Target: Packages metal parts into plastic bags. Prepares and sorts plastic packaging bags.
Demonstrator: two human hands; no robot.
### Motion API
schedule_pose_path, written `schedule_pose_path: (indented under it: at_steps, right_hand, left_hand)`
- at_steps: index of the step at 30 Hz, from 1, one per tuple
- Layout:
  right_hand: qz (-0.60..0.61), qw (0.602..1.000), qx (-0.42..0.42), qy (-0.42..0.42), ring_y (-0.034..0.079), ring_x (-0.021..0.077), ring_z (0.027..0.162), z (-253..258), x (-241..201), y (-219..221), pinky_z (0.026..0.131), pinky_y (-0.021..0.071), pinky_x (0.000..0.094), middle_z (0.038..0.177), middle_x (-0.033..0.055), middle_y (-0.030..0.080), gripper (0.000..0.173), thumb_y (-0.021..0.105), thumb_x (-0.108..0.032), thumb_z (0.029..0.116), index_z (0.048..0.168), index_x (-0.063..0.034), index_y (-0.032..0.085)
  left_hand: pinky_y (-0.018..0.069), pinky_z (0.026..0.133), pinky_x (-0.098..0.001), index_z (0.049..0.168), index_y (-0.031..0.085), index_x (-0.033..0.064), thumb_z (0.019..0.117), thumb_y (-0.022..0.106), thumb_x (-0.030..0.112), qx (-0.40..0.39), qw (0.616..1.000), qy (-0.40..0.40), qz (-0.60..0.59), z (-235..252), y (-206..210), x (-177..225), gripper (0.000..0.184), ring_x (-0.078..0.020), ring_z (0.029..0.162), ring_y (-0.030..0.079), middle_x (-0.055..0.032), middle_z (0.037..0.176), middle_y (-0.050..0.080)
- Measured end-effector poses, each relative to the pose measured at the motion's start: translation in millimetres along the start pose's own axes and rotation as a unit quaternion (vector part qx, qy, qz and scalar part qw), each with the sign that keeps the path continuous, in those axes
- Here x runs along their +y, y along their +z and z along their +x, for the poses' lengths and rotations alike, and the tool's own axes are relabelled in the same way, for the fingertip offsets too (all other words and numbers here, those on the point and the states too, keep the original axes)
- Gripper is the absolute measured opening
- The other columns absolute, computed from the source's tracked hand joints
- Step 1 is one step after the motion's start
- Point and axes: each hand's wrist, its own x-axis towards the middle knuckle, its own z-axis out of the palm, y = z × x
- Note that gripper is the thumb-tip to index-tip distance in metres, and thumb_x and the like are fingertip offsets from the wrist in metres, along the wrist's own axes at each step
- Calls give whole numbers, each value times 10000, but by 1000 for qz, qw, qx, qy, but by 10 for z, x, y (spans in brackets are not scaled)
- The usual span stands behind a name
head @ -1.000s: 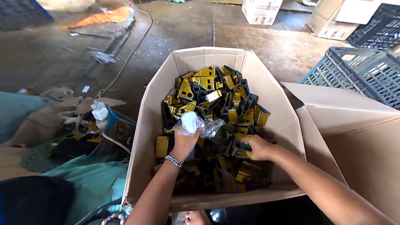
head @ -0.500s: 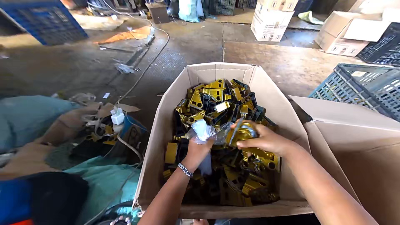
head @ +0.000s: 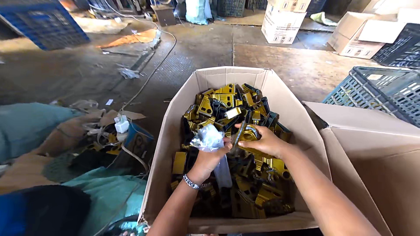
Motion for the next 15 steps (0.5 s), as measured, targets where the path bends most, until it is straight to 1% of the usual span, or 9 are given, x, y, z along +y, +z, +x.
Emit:
schedule_pose_path:
  at_steps: [2,4,5,7,8,9,10,12,15]
  right_hand:
    - [48,999,-4,-2,688,138,1009,-31,-4,5,860,598,291,1269,114,646,618,796,-164,866,1428,-77,555]
    - [81,996,-25,10,712,154,890,-11,-15,48,763,624,295,1199,118,662,620,792,-159,873,1432,-68,542]
    - [78,997,-2,6,715,159,888,12,12,93,769,625,302,1181,127,670,611,795,-185,879,1426,-65,551]
    - [7,995,90,-39,693,172,1026,69,78,213,904,583,328,1230,153,670,596,779,-242,901,1420,-50,558]
    - [-67,988,122,-66,675,216,1100,91,100,296,968,549,375,1277,182,659,601,752,-239,914,1435,-26,542]
    - [-156,980,105,-63,653,299,1162,106,90,381,1009,525,457,1358,219,611,608,706,-209,934,1469,-11,497]
    - [-243,969,48,-24,629,358,1204,106,47,475,1018,509,516,1451,231,531,636,657,-169,950,1521,-25,417]
    - [-330,941,-49,50,603,397,1236,113,-12,665,1017,497,533,1529,245,423,686,635,-151,979,1551,-4,288]
    - [-327,941,-53,75,603,391,1232,187,-13,663,1011,504,516,1531,245,412,749,668,-171,959,1560,8,258]
  left_hand:
    - [563,872,-258,1075,663,1,899,694,10,12,999,-8,-29,16,-19,33,179,-86,921,675,-19,958,710]
    - [561,876,-260,1069,652,15,914,671,-1,7,998,-26,-50,5,-17,77,157,-84,921,674,-10,956,708]
    - [564,868,-261,1068,647,15,924,665,-2,13,998,-37,-57,0,-13,97,146,-87,913,675,-12,950,707]
    - [572,799,-263,1047,636,12,938,646,-6,42,995,-62,-68,35,-10,145,111,-100,838,667,-27,906,688]
    - [573,775,-263,1044,626,12,948,634,-13,59,993,-72,-76,51,2,163,99,-104,816,660,-33,894,676]
    - [574,777,-263,1052,619,10,956,620,-21,76,990,-75,-89,58,25,177,101,-105,824,662,-40,901,676]
    - [573,804,-266,1086,611,1,965,605,-27,90,988,-75,-97,46,47,183,125,-105,866,666,-49,935,678]
    - [545,852,-248,1113,606,-12,952,619,-38,104,990,-65,-64,12,36,130,163,-83,931,648,-49,983,670]
    - [513,930,-210,1224,578,-89,951,655,23,89,994,-14,60,6,37,16,305,-54,1034,626,-101,1110,661]
